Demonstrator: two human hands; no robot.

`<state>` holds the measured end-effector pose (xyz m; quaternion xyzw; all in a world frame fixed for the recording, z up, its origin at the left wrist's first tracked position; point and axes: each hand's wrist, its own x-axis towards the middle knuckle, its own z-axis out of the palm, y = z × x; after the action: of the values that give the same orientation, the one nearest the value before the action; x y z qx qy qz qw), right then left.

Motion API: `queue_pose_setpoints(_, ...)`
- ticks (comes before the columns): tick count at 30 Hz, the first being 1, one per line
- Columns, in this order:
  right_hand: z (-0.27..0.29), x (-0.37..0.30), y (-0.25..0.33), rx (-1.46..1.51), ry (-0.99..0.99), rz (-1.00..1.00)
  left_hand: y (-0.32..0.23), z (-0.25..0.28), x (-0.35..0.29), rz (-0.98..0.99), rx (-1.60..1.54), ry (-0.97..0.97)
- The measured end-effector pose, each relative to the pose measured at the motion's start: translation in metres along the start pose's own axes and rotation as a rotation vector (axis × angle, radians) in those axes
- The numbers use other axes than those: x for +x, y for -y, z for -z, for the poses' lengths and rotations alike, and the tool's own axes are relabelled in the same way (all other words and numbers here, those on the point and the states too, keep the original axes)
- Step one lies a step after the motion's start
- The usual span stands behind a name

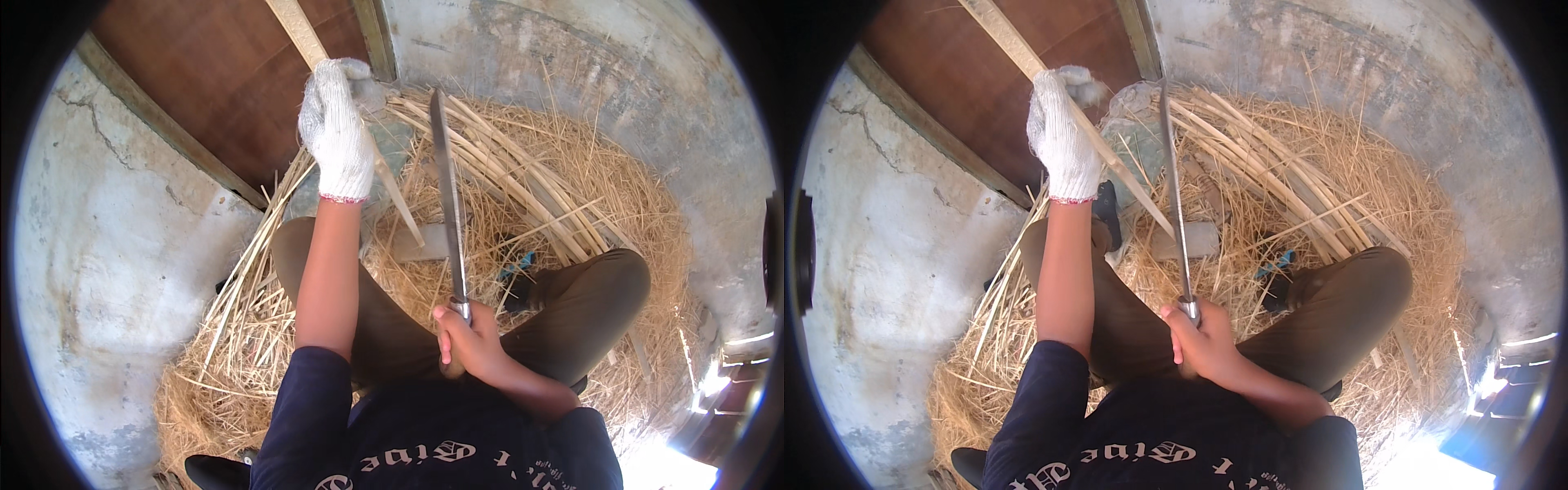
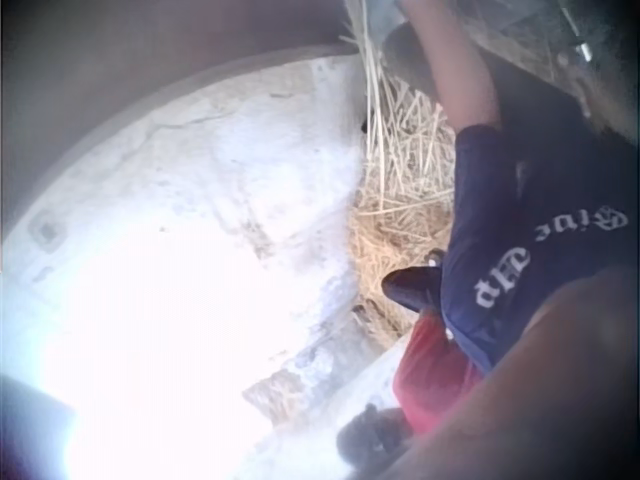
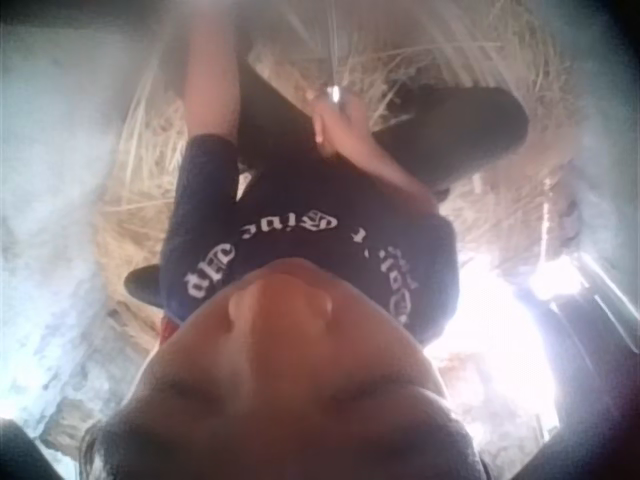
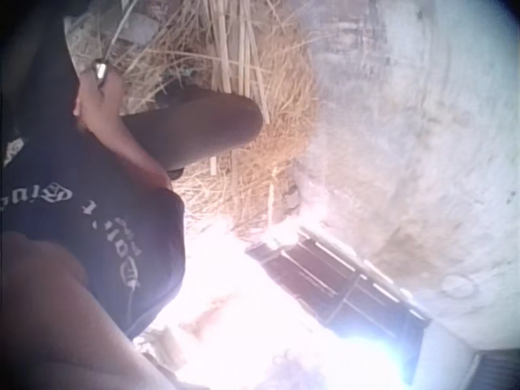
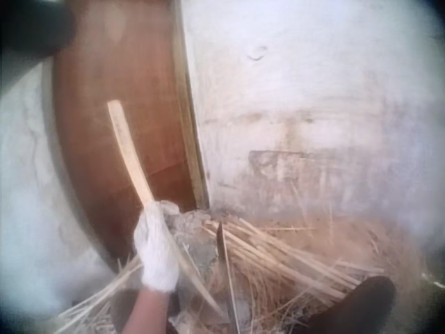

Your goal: The person sits on the floor and uses a machete to split long bamboo poles into thin strips. They hold the bamboo with a gloved left hand and strike it with the machete in their right hand, separating the material into usable slivers.

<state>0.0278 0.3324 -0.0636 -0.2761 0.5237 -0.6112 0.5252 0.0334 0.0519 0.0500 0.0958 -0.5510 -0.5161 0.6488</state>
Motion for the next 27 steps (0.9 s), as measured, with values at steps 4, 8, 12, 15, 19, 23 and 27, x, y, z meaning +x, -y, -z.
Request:
queue_pose_setpoints(4, 0.007, 0.014, 0.006, 0.087, 0.085, -0.296, 0.004, 0.006, 0.005, -0.132, 0.317, 0.001)
queue_pose_setpoints(8, 0.009, 0.016, 0.009, 0.003, -0.007, -0.226, -0.035, -0.004, 0.003, 0.026, 0.709, 0.077)
queue_pose_setpoints(12, 0.013, 0.016, 0.003, 0.012, -0.028, -0.119, -0.013, 0.012, 0.011, 0.083, 0.452, 0.112)
queue_pose_setpoints(15, 0.013, 0.015, 0.006, 0.018, -0.004, -0.132, -0.022, 0.007, 0.008, 0.128, 0.494, 0.168)
queue_pose_setpoints(19, 0.014, 0.011, 0.01, -0.003, -0.002, -0.188, -0.019, 0.007, 0.006, -0.04, 0.659, 0.143)
queue_pose_setpoints(23, 0.01, 0.005, 0.011, -0.02, -0.02, -0.086, -0.025, 0.001, 0.004, -0.022, 0.668, 0.093)
queue_pose_setpoints(27, 0.007, 0.003, 0.017, 0.114, 0.048, -0.156, -0.024, 0.003, 0.005, 0.022, 0.6, 0.087)
